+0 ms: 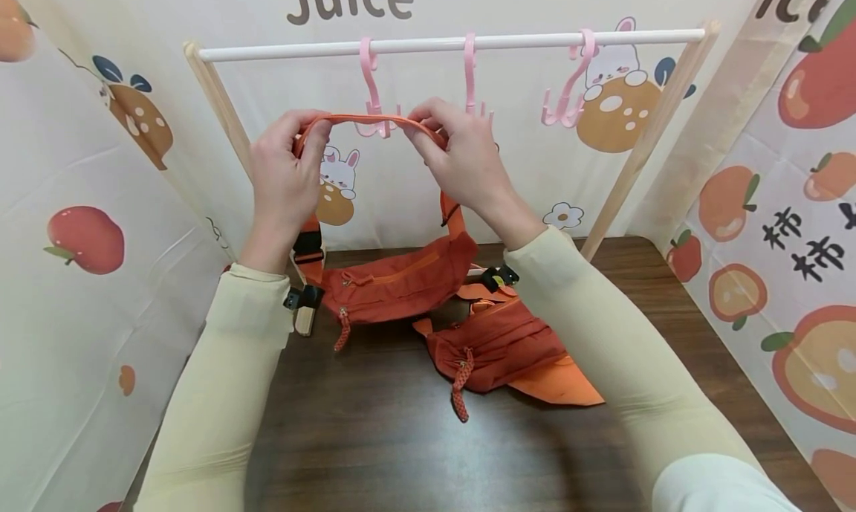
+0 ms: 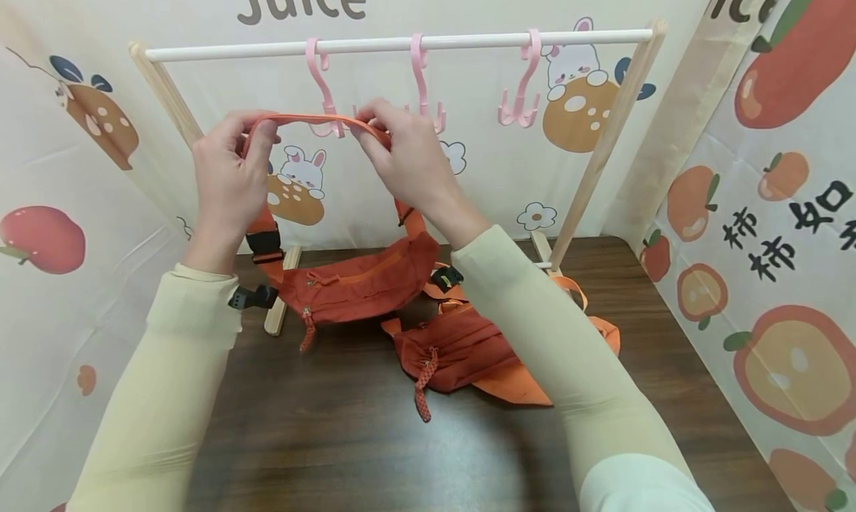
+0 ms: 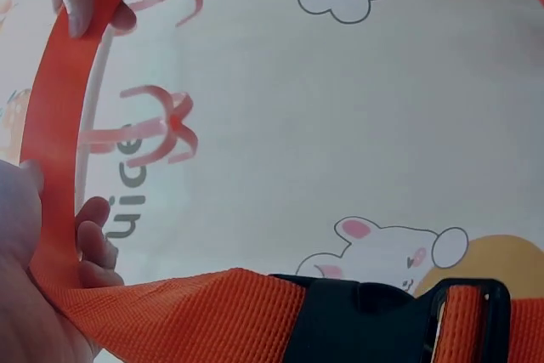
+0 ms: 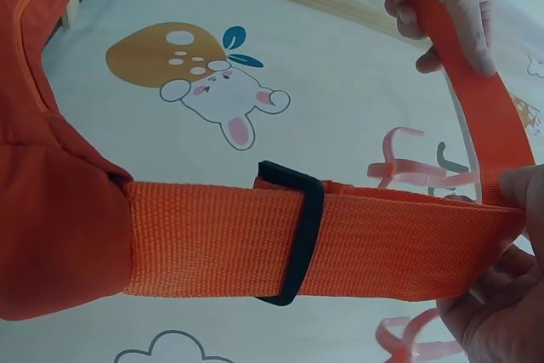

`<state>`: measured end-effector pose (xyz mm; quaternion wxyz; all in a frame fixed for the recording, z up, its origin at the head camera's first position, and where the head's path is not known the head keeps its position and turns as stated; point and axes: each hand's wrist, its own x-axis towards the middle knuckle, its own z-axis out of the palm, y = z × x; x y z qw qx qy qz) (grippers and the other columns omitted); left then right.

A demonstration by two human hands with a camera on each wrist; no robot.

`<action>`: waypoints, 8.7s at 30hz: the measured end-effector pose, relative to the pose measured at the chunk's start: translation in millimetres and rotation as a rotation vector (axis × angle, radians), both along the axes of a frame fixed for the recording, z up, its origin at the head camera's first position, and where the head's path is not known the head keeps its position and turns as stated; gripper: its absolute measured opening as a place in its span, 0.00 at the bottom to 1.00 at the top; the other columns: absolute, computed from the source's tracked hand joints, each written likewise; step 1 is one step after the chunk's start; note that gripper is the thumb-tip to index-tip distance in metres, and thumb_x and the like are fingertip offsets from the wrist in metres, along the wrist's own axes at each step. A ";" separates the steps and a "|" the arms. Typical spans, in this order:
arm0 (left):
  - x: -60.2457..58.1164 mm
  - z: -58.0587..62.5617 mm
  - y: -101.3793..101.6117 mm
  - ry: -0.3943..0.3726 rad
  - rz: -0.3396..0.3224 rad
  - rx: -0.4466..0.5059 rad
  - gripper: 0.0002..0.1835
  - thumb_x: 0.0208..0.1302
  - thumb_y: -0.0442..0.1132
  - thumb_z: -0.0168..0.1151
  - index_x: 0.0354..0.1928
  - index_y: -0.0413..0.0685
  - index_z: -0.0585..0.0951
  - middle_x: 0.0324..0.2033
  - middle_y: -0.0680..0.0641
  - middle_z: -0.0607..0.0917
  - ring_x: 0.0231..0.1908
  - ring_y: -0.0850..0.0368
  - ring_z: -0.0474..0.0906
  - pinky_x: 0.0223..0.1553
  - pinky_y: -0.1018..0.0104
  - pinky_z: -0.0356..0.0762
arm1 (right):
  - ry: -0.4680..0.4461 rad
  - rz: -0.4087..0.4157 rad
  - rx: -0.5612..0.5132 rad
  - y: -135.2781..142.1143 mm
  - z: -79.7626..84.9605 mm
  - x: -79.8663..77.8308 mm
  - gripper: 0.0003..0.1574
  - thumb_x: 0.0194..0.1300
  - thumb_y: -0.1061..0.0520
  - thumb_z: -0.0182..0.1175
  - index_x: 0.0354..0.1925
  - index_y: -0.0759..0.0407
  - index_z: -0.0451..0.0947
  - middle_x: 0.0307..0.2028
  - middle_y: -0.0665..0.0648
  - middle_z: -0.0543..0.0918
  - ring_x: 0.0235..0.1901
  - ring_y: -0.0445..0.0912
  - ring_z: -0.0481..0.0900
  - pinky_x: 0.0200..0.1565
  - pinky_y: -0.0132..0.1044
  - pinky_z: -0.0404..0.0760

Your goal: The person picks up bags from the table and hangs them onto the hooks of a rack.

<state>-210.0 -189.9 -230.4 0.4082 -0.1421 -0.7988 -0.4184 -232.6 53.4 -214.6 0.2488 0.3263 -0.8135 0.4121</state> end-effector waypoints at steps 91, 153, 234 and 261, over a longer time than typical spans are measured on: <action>47.4 -224.0 -40.2 -0.780 0.244 -0.052 0.42 0.73 0.50 0.70 0.75 0.35 0.60 0.58 0.31 0.73 0.57 0.30 0.78 0.55 0.33 0.76 | -0.576 -0.177 0.280 0.6 -190.8 -52.4 0.55 0.73 0.54 0.71 0.82 0.63 0.50 0.36 0.57 0.81 0.31 0.49 0.80 0.37 0.43 0.80; 48.9 -227.6 23.8 -0.620 -0.056 -0.169 0.13 0.72 0.43 0.69 0.52 0.44 0.83 0.35 0.49 0.84 0.31 0.56 0.79 0.33 0.57 0.79 | -0.570 -0.159 0.914 39.5 -232.4 -24.7 0.43 0.65 0.35 0.74 0.63 0.60 0.71 0.46 0.58 0.82 0.44 0.53 0.83 0.45 0.51 0.82; 12.1 -179.4 117.0 -0.472 -0.378 0.236 0.10 0.80 0.30 0.49 0.56 0.42 0.76 0.29 0.39 0.80 0.23 0.48 0.77 0.26 0.58 0.76 | -0.108 -0.102 0.444 52.7 -154.7 8.6 0.13 0.72 0.61 0.65 0.52 0.59 0.75 0.31 0.56 0.81 0.24 0.51 0.77 0.30 0.48 0.78; 28.3 -145.0 86.2 -0.450 -0.267 0.248 0.10 0.77 0.28 0.54 0.55 0.39 0.79 0.31 0.43 0.76 0.23 0.50 0.67 0.31 0.62 0.68 | -0.380 -0.044 0.245 95.1 -139.9 -8.6 0.17 0.72 0.70 0.54 0.54 0.58 0.79 0.36 0.59 0.83 0.31 0.52 0.77 0.37 0.47 0.75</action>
